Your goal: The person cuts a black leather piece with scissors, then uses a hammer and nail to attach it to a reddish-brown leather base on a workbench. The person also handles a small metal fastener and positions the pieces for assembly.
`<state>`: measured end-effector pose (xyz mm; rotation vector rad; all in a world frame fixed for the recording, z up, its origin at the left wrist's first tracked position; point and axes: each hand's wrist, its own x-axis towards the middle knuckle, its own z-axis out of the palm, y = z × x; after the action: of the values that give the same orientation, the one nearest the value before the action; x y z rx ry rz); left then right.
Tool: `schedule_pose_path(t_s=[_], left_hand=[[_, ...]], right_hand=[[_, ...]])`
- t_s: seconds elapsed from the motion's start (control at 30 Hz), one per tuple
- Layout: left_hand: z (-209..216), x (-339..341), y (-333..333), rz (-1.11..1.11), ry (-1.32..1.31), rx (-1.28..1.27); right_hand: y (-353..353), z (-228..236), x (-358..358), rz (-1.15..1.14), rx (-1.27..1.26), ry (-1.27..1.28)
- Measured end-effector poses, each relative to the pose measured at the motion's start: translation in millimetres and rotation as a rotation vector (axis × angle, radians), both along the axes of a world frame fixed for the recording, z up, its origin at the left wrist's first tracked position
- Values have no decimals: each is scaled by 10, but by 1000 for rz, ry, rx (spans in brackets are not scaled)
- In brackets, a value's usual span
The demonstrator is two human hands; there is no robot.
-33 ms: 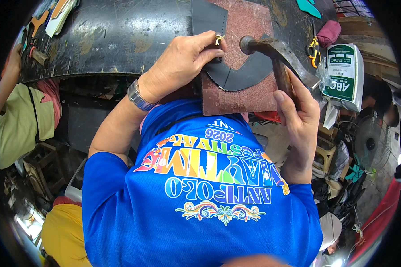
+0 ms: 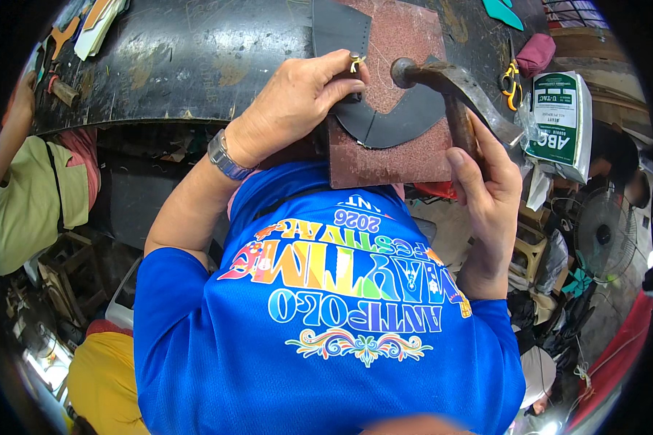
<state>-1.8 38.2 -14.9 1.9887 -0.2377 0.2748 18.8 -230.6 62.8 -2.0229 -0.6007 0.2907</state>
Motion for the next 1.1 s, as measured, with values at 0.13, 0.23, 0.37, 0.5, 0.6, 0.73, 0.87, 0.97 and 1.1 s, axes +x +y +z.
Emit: schedule_pose_path(t_s=[0.13,0.23,0.37,0.5,0.6,0.73,0.87,0.97,1.1], left_hand=[[0,-17,-12,18,36,-5],[6,-14,-33,1,-44,130],[8,-31,-107,27,-168,240],[-11,-63,-202,81,-258,238],[-22,-99,-212,66,-251,305],[-30,-71,-143,79,-139,200],[-42,-59,-100,56,33,-43],[-56,-63,-108,59,-8,-3],[-64,-57,-112,56,11,23]], right_hand=[[15,-34,13,23,24,-12],[54,-1,15,48,-4,-44],[62,202,-44,-70,7,-75],[28,337,-32,191,699,-16],[25,273,-16,246,128,-350],[11,194,-53,109,-275,-288],[-6,177,-119,-32,-93,-24],[-24,134,-134,-52,-42,0],[-71,50,-127,-41,-21,22]])
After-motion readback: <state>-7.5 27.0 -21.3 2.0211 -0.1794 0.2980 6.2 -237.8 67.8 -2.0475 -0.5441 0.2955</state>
